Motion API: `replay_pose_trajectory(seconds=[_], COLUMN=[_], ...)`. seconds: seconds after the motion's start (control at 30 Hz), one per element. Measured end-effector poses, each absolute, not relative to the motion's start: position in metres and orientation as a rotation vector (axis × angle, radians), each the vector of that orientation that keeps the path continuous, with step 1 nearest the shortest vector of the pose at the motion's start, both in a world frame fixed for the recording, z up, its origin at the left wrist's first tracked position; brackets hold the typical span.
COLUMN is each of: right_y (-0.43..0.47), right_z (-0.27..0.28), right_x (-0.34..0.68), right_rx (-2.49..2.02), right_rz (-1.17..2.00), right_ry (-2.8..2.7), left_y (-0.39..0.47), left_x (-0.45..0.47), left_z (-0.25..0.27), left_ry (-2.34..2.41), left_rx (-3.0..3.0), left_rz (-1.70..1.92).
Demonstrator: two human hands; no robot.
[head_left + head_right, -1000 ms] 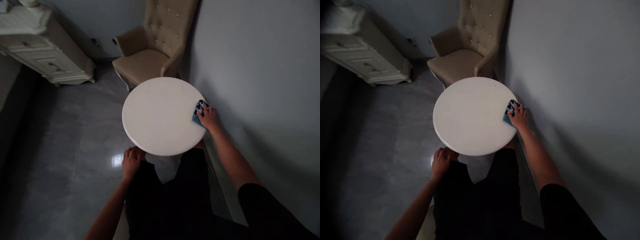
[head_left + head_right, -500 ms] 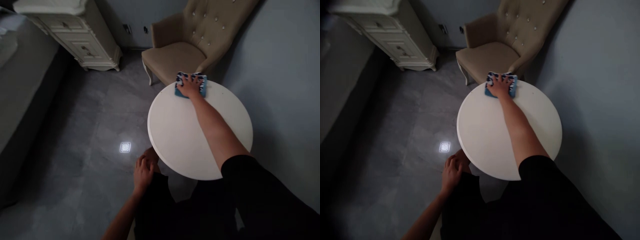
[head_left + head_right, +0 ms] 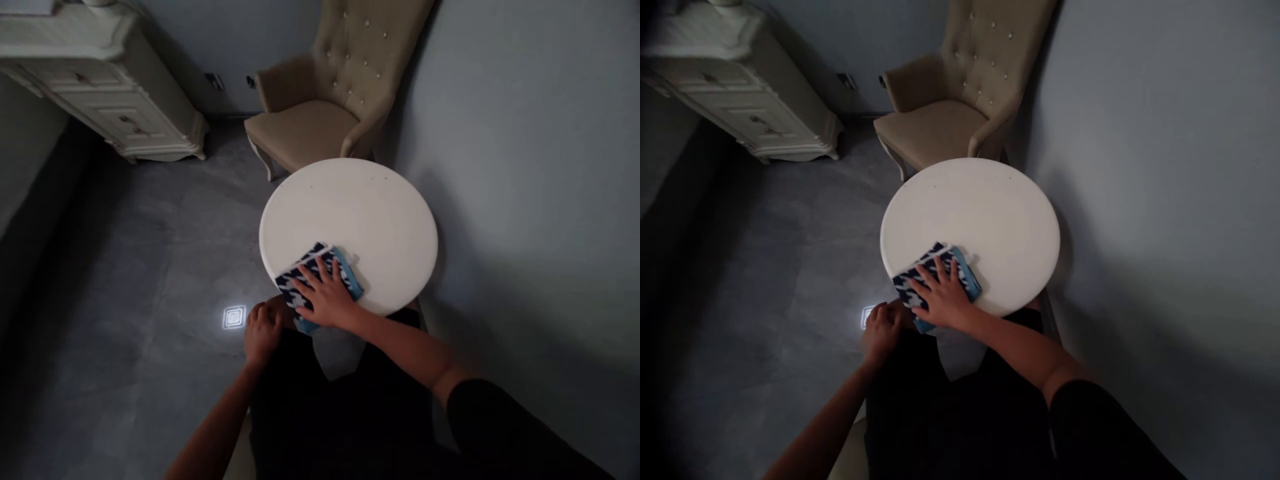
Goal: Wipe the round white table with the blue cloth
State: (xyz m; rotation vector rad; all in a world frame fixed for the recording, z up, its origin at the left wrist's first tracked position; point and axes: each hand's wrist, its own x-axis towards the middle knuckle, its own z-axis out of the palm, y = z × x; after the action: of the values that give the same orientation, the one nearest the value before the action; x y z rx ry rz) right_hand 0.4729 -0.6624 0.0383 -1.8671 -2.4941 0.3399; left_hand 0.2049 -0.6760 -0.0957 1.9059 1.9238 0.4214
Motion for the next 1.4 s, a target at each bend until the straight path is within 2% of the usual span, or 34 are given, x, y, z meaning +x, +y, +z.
replay_pose_trajectory(seconds=[0.13, 0.23, 0.33, 0.5, 0.7, 0.9, 1.03, 1.2, 1.4], right_y=[-0.750, -0.761, -0.725, -0.597, -0.435, -0.357, -0.352, -0.367, -0.464], right_z=[0.028, 0.024, 0.025, 0.029, 0.031, 0.022, 0.016, 0.019, 0.030], right_x=[0.573, 0.652, 0.717, 0.767, 0.729, 0.658, 0.650, 0.649, 0.619], right_rx=[-2.202, -2.485, -2.641, -2.699, -2.661, -2.583, -2.514, -2.442, -2.317], right_rz=[0.378, 0.245, 0.163, 0.148, 0.172, 0.130, 0.099, 0.177, 0.171], right_ry=[-2.290, -2.047, -1.840, -1.630, -1.588, -1.770, -1.820, -1.815, -2.045], left_y=[-0.684, -0.685, -0.684, -0.687, -0.662, -0.608, -0.571, -0.548, -0.553], left_x=[0.214, 0.218, 0.220, 0.220, 0.260, 0.318, 0.337, 0.347, 0.360], left_z=[-0.092, -0.091, -0.089, -0.072, -0.013, 0.019, 0.011, 0.005, 0.022], left_ry=[1.953, 1.941, 1.904, 1.877, 1.433, 0.953, 0.696, 0.814, 0.985], left_rx=[1.924, 1.958, 1.963, 1.922, 1.860, 0.919, 0.386, 0.211, 0.202], left_rz=[0.391, 0.368, 0.365, 0.563, 0.725, 0.795, 0.566, 0.562, 0.587])
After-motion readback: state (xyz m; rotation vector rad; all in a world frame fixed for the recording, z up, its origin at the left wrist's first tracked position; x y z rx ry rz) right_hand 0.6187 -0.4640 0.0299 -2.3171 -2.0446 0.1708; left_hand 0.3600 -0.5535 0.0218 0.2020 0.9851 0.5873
